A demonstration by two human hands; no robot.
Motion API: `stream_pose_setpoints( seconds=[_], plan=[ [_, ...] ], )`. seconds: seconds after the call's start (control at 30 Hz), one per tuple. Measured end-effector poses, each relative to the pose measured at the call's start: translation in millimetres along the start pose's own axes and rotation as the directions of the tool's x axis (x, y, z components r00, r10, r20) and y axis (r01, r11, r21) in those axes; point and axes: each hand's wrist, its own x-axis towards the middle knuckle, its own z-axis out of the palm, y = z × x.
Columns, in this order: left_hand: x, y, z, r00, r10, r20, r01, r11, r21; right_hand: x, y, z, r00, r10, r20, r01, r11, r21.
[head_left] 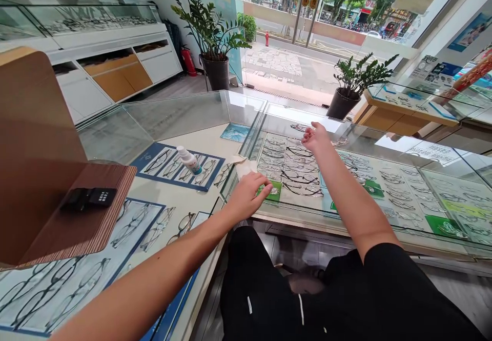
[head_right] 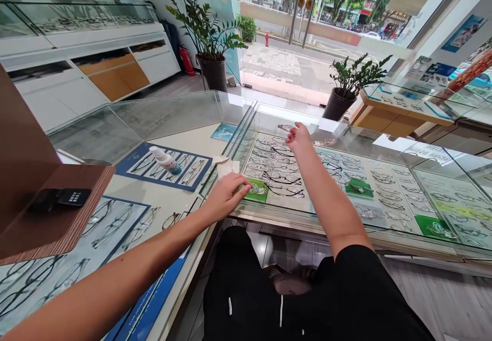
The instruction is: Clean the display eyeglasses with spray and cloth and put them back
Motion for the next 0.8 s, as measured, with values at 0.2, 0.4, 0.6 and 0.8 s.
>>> stream_pose_setpoints(
  seconds=[0.2, 0.4, 0.6, 0.8],
  plan=[
    [0.0, -2.2, 2.9, 1.000, 0.009, -0.015, -0.009, 1.000, -0.026, 6.0, 3.7, 13.7, 1.000, 0.018, 0.009, -0.018, 0.999, 0.037],
    [-0.7, -3.0, 2.9, 1.000, 0.014, -0.019, -0.015, 1.000, -0.020, 10.1, 11.0, 16.0, 0.999, 0.052, 0.002, -0.052, 0.998, 0.030],
    [-1.3, -1.7, 2.1, 1.000, 0.013, -0.025, -0.014, 1.000, -0.026, 3.2, 4.7, 3.2, 0.996, 0.078, 0.043, -0.078, 0.997, 0.005],
    [-1.3, -0.9, 4.2, 0.999, 0.016, -0.034, -0.016, 1.000, -0.013, 18.1, -40.4, 8.0, 0.996, -0.092, 0.011, 0.093, 0.996, -0.013]
  ],
)
